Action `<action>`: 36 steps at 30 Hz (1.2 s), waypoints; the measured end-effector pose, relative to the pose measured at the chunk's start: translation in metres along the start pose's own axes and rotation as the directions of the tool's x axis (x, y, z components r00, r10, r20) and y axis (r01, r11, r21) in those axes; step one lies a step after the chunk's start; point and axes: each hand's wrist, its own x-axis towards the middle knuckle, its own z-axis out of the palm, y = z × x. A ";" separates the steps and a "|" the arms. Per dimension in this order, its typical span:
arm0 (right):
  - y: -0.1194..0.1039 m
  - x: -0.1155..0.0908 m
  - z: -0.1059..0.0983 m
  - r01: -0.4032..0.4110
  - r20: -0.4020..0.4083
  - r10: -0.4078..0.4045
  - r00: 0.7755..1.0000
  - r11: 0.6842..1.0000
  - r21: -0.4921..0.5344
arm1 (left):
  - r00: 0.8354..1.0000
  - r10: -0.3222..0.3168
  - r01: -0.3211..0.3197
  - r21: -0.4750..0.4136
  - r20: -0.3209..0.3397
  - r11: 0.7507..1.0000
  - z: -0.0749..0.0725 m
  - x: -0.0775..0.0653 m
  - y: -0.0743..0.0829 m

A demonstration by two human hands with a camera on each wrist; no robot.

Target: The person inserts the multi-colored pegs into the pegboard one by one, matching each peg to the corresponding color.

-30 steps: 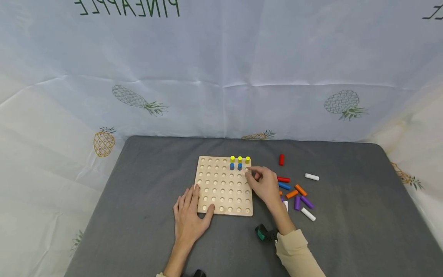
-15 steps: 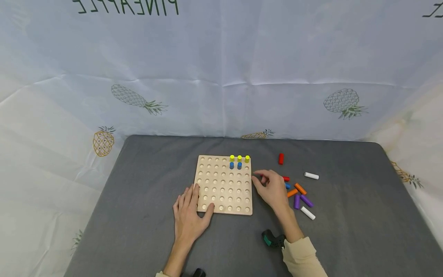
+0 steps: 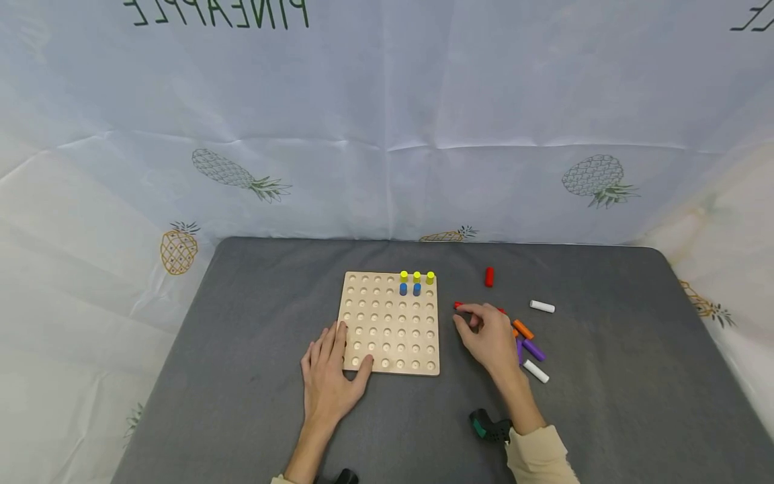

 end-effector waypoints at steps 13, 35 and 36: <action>0.018 -0.005 -0.013 -0.041 0.019 0.042 0.999 0.998 -0.051 | 1.000 -0.008 0.008 -0.006 0.003 1.000 0.000 0.000 0.000; 0.030 -0.004 -0.029 -0.154 0.066 0.166 0.984 0.977 -0.149 | 1.000 -0.006 0.006 0.005 0.001 1.000 0.000 0.000 0.001; 0.030 -0.004 -0.029 -0.158 0.069 0.170 0.983 0.976 -0.150 | 1.000 -0.007 0.007 0.006 0.001 1.000 0.000 0.000 0.001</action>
